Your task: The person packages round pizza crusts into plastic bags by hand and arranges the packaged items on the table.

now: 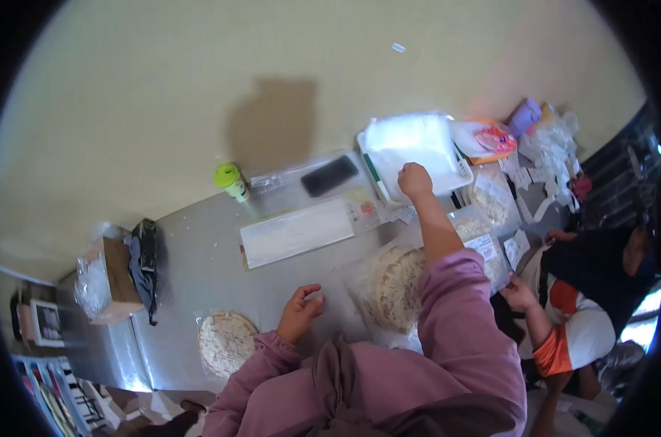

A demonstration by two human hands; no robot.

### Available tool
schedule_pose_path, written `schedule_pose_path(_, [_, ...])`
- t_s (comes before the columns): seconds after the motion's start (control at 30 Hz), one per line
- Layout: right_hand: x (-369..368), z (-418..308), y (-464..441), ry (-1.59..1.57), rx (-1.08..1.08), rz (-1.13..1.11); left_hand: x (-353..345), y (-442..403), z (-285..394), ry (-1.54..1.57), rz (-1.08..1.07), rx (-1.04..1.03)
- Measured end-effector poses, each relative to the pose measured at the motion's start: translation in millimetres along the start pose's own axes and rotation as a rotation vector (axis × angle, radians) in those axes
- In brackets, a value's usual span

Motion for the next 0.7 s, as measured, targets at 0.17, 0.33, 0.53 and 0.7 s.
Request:
schedule_pose_path(0.17, [45, -89, 47, -0.349, 0.243, -0.224, 27, 17, 9, 0.083, 0.039, -0.067])
schedule_pose_path(0.33, [59, -190, 177, -1.234, 0.253, -0.918, 68, 40, 40, 0.232, 0.114, -0.256])
schedule_pose_path(0.53, [82, -249, 291, -1.812, 0.090, -1.509, 82, 98, 65, 0.564, -0.281, -0.513])
schedule_pose_path(0.7, [80, -266, 309, -1.898, 0.088, -1.443, 80, 150, 57, 0.517, -0.394, -0.495])
Point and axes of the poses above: each hand's wrist, its own y-axis away from the middle knuckle, its own x-axis out of the back of the hand, z = x × y, the point moved 10 cm from there along -y, towards the middle knuckle, and after that the axes turned 1 degree about x, right-handed, at the moved point
